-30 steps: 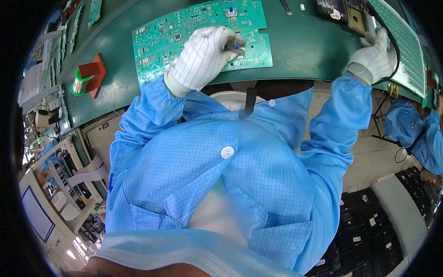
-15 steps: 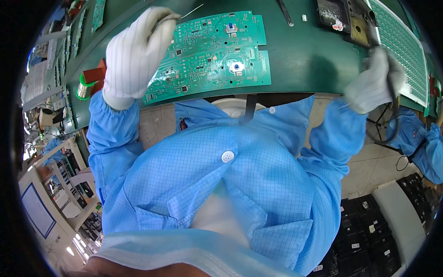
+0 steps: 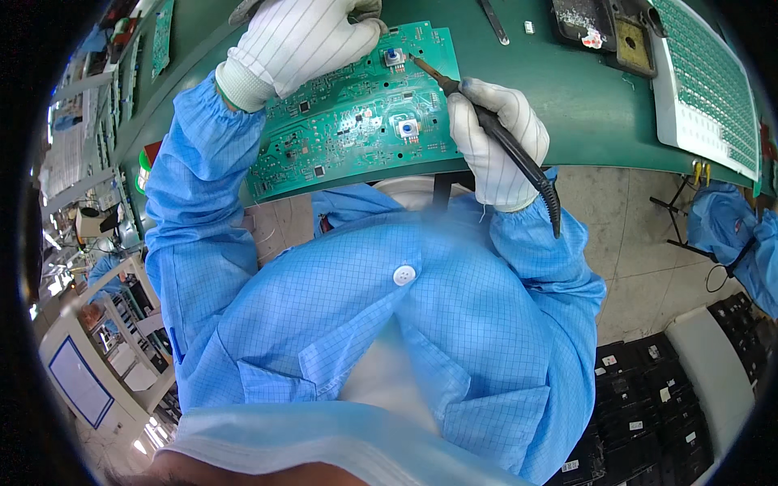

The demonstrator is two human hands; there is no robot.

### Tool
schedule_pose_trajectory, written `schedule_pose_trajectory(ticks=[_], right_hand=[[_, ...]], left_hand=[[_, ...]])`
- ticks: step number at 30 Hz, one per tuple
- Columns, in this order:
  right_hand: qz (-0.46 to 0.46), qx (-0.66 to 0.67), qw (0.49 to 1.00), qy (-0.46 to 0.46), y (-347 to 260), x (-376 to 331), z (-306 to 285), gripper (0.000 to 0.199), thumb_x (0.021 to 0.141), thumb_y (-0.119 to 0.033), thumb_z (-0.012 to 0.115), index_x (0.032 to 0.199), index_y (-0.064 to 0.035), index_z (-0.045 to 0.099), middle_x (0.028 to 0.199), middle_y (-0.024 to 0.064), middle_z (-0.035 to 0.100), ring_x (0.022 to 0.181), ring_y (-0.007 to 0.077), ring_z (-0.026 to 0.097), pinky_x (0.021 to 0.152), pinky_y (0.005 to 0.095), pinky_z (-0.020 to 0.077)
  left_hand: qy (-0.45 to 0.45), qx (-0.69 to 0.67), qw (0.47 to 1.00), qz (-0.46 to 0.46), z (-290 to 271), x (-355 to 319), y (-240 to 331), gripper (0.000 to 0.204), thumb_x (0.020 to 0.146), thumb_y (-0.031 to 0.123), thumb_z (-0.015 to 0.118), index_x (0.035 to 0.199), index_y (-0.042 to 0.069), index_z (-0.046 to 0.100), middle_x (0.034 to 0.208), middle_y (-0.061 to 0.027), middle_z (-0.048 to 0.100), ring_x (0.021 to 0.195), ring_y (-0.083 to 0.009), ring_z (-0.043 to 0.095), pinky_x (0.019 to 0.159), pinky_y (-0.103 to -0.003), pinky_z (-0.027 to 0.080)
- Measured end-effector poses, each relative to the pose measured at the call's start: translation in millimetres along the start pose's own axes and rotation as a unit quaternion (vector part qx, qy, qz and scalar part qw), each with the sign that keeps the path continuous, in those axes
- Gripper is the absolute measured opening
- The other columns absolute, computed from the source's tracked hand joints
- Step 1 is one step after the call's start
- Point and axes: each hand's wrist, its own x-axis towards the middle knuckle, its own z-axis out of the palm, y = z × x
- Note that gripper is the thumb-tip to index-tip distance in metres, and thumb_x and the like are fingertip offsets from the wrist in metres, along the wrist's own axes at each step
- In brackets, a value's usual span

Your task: Soldering electronic components onto printed circuit boards at a manual assembly station.

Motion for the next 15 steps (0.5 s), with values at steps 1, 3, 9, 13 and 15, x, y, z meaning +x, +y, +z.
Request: schedule_pose_trajectory(ticks=[1,3,9,13,15], right_hand=[[-0.003,0.0,1.0,0.001,0,0,0,0.023,0.083,-0.01,0.081,0.103,-0.0047,0.069,0.094,0.0108,0.074,0.079,0.0227,0.074,0.071,0.033,0.0604],[-0.017,-0.014,1.0,-0.005,0,0,0,0.024,0.084,-0.01,0.081,0.104,-0.0047,0.069,0.094,0.0107,0.074,0.079,0.0225,0.074,0.071,0.0329,0.0604],[-0.066,-0.045,0.997,-0.007,0,3,0,0.023,0.084,-0.01,0.081,0.103,-0.0058,0.069,0.095,0.0096,0.074,0.08,0.0226,0.074,0.071,0.0329,0.0603],[-0.093,-0.06,0.994,-0.008,0,4,1,0.023,0.083,-0.01,0.081,0.102,-0.0062,0.068,0.094,0.0087,0.074,0.08,0.0221,0.074,0.071,0.0325,0.0603],[-0.095,-0.054,0.994,-0.007,0,4,2,0.023,0.083,-0.009,0.081,0.101,-0.0061,0.068,0.094,0.0086,0.074,0.08,0.0218,0.074,0.071,0.0322,0.0603]], left_hand=[[0.006,-0.005,1.0,0.003,1,1,0,0.016,0.08,0.019,0.06,0.078,0.006,0.069,0.072,-0.0181,0.067,0.071,-0.0368,0.067,0.066,-0.045,0.054],[-0.033,0.001,0.999,-0.017,3,4,1,0.017,0.08,0.019,0.06,0.078,0.006,0.069,0.072,-0.0193,0.067,0.07,-0.0379,0.067,0.066,-0.045,0.054],[-0.112,-0.005,0.993,-0.035,7,14,-1,0.019,0.079,0.016,0.058,0.076,0.002,0.07,0.071,-0.0228,0.067,0.07,-0.0402,0.068,0.066,-0.047,0.054],[-0.11,-0.028,0.993,-0.018,10,21,-1,0.02,0.077,0.015,0.057,0.075,0.0,0.07,0.069,-0.0251,0.066,0.068,-0.0414,0.067,0.066,-0.048,0.054],[-0.133,-0.041,0.99,-0.029,11,24,-2,0.021,0.076,0.016,0.058,0.075,-0.001,0.07,0.068,-0.0259,0.066,0.066,-0.0422,0.067,0.065,-0.049,0.054]])
